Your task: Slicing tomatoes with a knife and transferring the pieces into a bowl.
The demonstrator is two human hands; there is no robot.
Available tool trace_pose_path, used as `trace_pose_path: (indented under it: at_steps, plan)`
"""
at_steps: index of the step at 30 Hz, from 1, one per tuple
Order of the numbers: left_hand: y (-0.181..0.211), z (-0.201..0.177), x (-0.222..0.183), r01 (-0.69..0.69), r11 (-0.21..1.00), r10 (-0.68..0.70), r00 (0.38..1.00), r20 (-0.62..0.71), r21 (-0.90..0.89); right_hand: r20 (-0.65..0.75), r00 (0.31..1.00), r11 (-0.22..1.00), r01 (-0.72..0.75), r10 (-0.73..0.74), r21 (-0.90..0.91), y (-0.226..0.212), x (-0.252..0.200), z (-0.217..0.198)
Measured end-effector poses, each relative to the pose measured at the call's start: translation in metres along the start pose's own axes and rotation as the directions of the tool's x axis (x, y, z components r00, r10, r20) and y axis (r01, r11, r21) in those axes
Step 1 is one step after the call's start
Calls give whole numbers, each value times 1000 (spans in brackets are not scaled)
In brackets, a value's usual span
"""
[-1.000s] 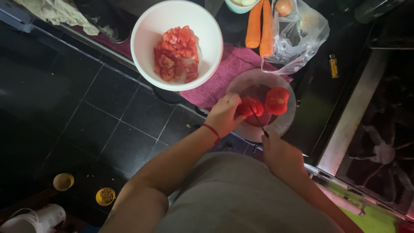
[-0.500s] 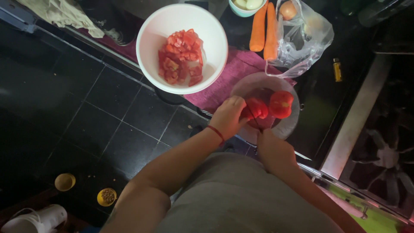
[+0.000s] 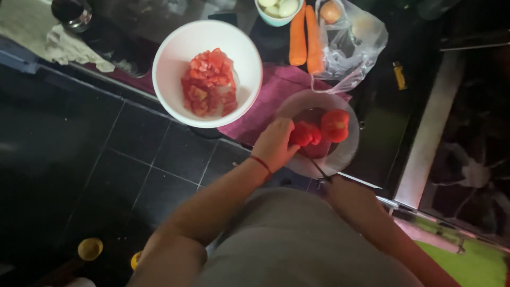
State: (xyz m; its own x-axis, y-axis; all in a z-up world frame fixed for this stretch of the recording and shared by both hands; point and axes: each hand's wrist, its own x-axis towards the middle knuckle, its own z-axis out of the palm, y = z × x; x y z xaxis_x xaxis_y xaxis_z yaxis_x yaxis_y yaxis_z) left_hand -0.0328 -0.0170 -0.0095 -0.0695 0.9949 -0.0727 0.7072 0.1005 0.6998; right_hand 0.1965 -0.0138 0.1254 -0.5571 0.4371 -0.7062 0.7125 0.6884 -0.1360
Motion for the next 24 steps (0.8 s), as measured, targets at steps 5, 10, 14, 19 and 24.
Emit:
trace_pose_path:
  at_steps: [5, 10, 14, 19, 24]
  plan:
    - [-11, -7, 31, -468, 875, 452, 882, 134, 126, 255, 881, 840, -462, 398, 284, 1, -37, -27]
    - [-18, 5, 51, -559, 774, 471, 822, 320, 297, 194, 859, 802, -512, 475, 306, 38, -20, 29]
    - [-24, 13, 59, -446, 830, 310, 868, 388, 335, -129, 967, 972, -227, 219, -54, 47, -8, 72]
    - [-14, 3, 32, -387, 845, 315, 918, 242, 368, -592, 758, 932, -361, 276, -28, 18, 32, 84]
    - [-14, 16, 13, -333, 806, 386, 923, -8, 490, -778, 626, 932, -304, 40, -197, 16, 54, 71]
